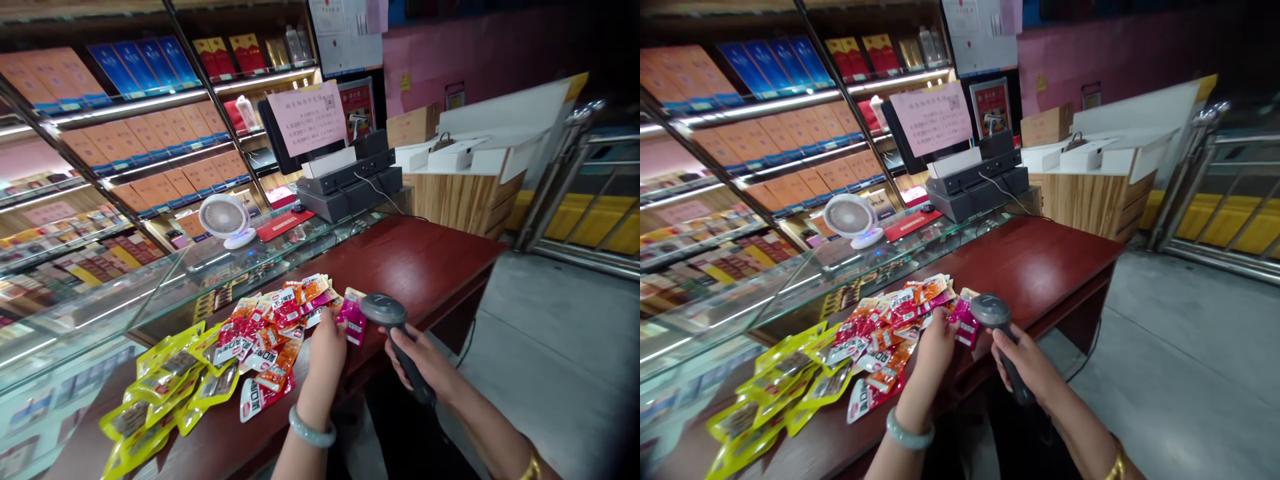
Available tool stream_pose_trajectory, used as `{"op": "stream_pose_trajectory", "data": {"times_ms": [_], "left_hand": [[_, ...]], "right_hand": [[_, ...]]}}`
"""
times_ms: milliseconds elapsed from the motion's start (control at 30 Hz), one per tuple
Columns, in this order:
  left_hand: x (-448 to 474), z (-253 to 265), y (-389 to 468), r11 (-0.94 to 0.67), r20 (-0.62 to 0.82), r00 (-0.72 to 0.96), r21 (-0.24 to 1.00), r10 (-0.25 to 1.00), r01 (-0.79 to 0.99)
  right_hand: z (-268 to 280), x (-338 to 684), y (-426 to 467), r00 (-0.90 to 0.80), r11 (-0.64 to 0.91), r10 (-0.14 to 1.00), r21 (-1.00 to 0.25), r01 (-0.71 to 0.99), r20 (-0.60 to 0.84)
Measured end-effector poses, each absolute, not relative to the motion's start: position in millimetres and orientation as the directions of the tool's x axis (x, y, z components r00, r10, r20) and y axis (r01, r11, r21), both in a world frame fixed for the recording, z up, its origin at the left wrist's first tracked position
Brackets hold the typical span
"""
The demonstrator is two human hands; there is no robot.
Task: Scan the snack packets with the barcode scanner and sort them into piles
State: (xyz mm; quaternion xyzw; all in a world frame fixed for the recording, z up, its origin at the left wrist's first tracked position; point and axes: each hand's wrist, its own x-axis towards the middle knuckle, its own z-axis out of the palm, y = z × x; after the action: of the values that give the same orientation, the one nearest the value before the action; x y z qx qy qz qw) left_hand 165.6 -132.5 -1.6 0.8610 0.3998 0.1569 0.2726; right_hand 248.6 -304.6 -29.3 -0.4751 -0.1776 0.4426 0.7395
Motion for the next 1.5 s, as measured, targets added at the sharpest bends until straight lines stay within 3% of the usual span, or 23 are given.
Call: {"op": "stream_pose_trajectory", "data": {"times_ms": [100, 200, 367, 533, 733, 867, 1000, 1233, 1400, 1500], "left_hand": [[191, -8, -137, -0.555, 0.071, 0.719, 0.689, 0.691, 0.466], [200, -10, -141, -0.61, 0.117, 0.764, 0.683, 0.634, 0.402], [175, -3, -138, -0.823, 0.259, 0.798, 0.346, 0.545, 0.45], [152, -10, -134, -0.917, 0.225, 0.889, 0.136, 0.398, 0.376], [135, -6, -147, -0.923, 0.136, 0.915, 0.122, 0.379, 0.364], [131, 9, -145, -0.891, 0.141, 0.882, 0.137, 0.45, 0.433], [137, 4, -124, -0.878, 0.241, 0.85, 0.019, 0.468, 0.478], [127, -13, -113, -0.834, 0.198, 0.829, -0.081, 0.523, 0.546], [121, 0, -125, -0.876, 0.217, 0.871, -0.112, 0.44, 0.47], [126, 4, -131, -0.899, 0.151, 0.897, -0.079, 0.415, 0.43]], "right_hand": [[-33, 252, -306, 0.588, 0.174, 0.793, -0.868, -0.466, -0.157], [-37, 254, -308, 0.618, 0.178, 0.77, -0.877, -0.445, -0.157], [-42, 252, -306, 0.607, 0.149, 0.776, -0.887, -0.437, -0.169], [-40, 246, -300, 0.586, 0.125, 0.788, -0.885, -0.448, -0.186], [-39, 241, -299, 0.568, 0.102, 0.801, -0.893, -0.439, -0.188], [-39, 242, -299, 0.57, 0.096, 0.8, -0.897, -0.432, -0.189], [-39, 239, -299, 0.571, 0.104, 0.8, -0.895, -0.433, -0.183], [-40, 237, -297, 0.573, 0.098, 0.797, -0.893, -0.439, -0.194], [-45, 238, -298, 0.572, 0.089, 0.795, -0.894, -0.44, -0.202], [-45, 239, -299, 0.56, 0.069, 0.798, -0.888, -0.455, -0.224]]}}
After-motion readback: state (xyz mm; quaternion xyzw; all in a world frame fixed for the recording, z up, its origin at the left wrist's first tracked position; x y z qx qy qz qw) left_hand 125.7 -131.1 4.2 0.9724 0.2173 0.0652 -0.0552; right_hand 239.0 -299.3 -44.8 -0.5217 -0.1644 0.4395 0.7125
